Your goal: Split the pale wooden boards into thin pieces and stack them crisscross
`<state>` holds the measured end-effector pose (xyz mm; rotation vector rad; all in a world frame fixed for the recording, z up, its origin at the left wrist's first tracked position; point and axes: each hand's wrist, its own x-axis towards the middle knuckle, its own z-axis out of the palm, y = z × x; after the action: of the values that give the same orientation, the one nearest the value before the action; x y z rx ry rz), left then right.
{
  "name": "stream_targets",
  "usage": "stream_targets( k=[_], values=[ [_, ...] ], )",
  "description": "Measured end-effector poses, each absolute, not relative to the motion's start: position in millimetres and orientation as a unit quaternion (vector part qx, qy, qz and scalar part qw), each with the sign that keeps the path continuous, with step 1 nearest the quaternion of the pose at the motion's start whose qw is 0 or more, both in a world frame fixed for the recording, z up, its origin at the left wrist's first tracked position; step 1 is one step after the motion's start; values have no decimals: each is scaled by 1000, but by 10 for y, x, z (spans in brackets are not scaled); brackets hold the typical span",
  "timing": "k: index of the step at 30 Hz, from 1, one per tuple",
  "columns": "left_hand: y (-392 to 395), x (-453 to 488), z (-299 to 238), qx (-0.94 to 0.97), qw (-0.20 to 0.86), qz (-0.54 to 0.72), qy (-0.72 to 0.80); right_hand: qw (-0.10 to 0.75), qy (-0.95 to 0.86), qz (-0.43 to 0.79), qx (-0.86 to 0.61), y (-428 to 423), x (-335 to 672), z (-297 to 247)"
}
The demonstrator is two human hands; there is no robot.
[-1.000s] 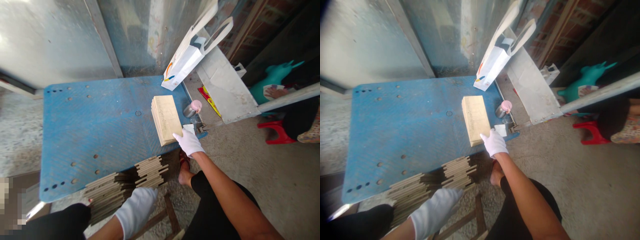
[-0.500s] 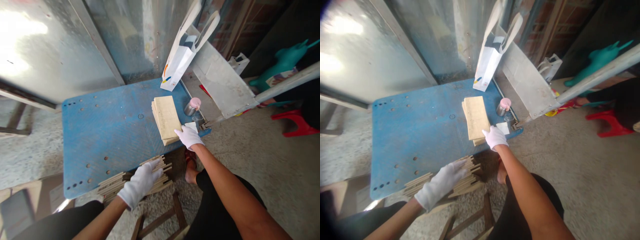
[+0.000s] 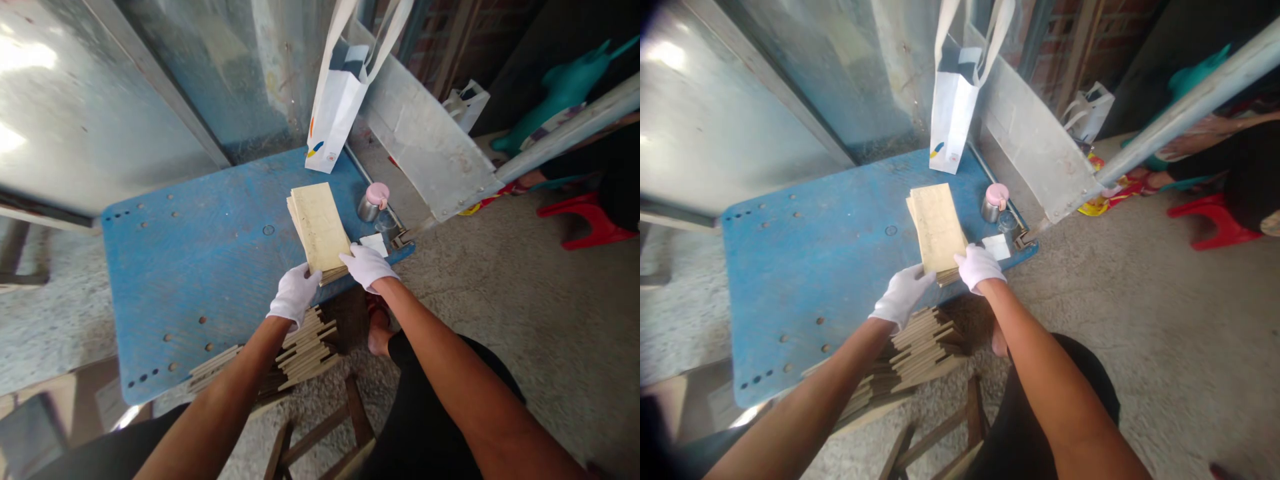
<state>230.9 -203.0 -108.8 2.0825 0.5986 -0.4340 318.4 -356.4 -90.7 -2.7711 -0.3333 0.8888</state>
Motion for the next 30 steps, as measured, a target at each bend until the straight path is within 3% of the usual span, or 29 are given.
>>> stream_targets(
  k=[6,18,30],
  values=[
    [-2175,2250,-1092,812,489,-171,268,108,-106,305,-940,-3623,3244,-963],
    [-2338,2259,-973,858,406,-225,221,93,-81,294,-948,-3678,3332,-963],
    [-2555,2164,-925,831,435,-215,272,73,-76,303,-947,-3717,3304,-868]
  ],
)
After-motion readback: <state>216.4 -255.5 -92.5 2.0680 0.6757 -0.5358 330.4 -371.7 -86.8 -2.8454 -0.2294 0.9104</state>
